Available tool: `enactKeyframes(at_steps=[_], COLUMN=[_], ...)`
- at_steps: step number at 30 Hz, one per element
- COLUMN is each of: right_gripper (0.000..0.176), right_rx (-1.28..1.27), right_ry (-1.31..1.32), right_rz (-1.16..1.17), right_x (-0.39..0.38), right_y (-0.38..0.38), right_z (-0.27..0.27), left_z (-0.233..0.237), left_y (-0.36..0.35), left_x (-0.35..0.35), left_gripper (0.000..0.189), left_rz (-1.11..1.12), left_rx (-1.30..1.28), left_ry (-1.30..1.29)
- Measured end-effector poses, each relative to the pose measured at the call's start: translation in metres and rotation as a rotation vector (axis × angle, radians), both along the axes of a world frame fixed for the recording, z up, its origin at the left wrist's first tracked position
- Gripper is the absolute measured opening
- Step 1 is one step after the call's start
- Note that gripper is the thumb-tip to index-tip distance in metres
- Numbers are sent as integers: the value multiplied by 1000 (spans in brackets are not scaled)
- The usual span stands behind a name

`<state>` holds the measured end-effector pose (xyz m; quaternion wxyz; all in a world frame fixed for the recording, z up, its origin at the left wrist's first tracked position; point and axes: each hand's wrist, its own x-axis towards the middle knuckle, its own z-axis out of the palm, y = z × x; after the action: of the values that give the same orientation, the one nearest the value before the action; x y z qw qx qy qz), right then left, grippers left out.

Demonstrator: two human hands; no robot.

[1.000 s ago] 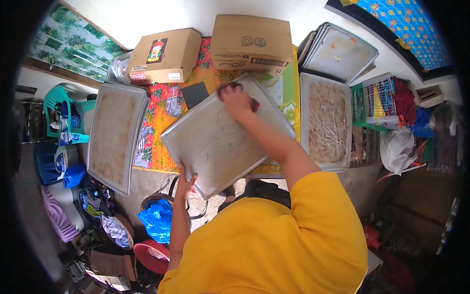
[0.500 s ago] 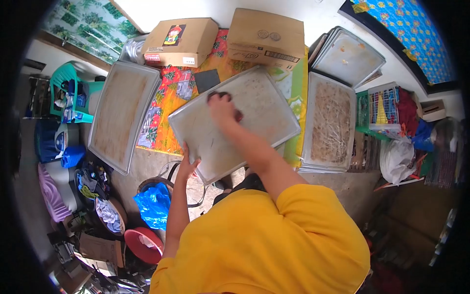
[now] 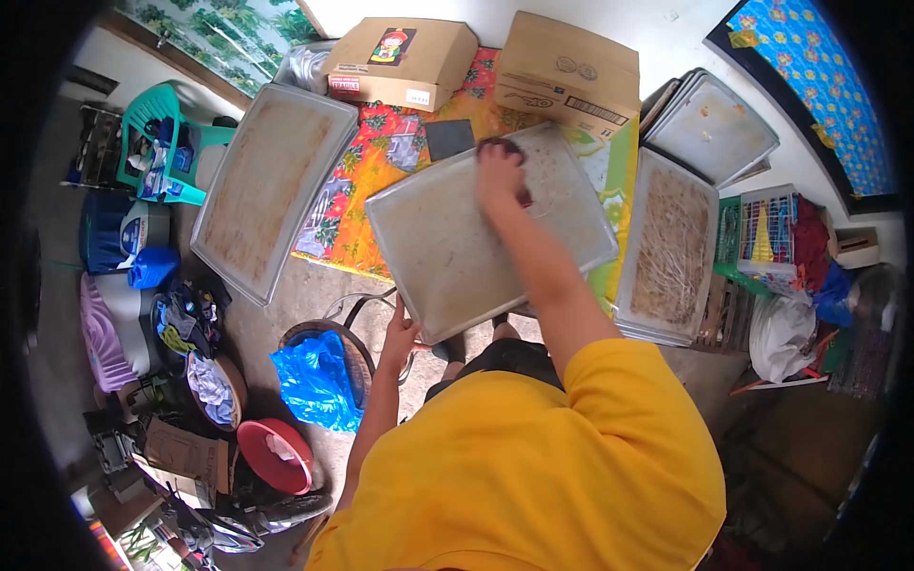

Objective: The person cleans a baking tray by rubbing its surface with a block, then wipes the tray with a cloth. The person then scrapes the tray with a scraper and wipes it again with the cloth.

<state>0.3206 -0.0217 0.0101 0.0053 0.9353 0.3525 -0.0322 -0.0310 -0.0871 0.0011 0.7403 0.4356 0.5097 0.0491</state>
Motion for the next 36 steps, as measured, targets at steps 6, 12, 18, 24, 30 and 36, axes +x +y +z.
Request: enactKeyframes(at_steps=[6, 12, 18, 24, 30, 36], right_gripper=[46, 44, 48, 43, 48, 54], right_rx=[73, 87, 221, 211, 194, 180], right_ry=[94, 73, 132, 317, 293, 398], right_rz=[550, 61, 21, 49, 52, 86], right_x=[-109, -17, -6, 13, 18, 38], right_y=[20, -8, 14, 36, 44, 48], right_z=[6, 8, 6, 22, 24, 11], left_z=[-12, -13, -19, -12, -23, -26], left_y=[2, -5, 0, 0, 2, 6], left_x=[-4, -2, -2, -4, -5, -8], left_gripper=[87, 86, 88, 88, 90, 93], left_rz=[-84, -88, -198, -193, -164, -178], left_rx=[30, 151, 273, 223, 195, 193], left_ry=[25, 70, 122, 142, 105, 95])
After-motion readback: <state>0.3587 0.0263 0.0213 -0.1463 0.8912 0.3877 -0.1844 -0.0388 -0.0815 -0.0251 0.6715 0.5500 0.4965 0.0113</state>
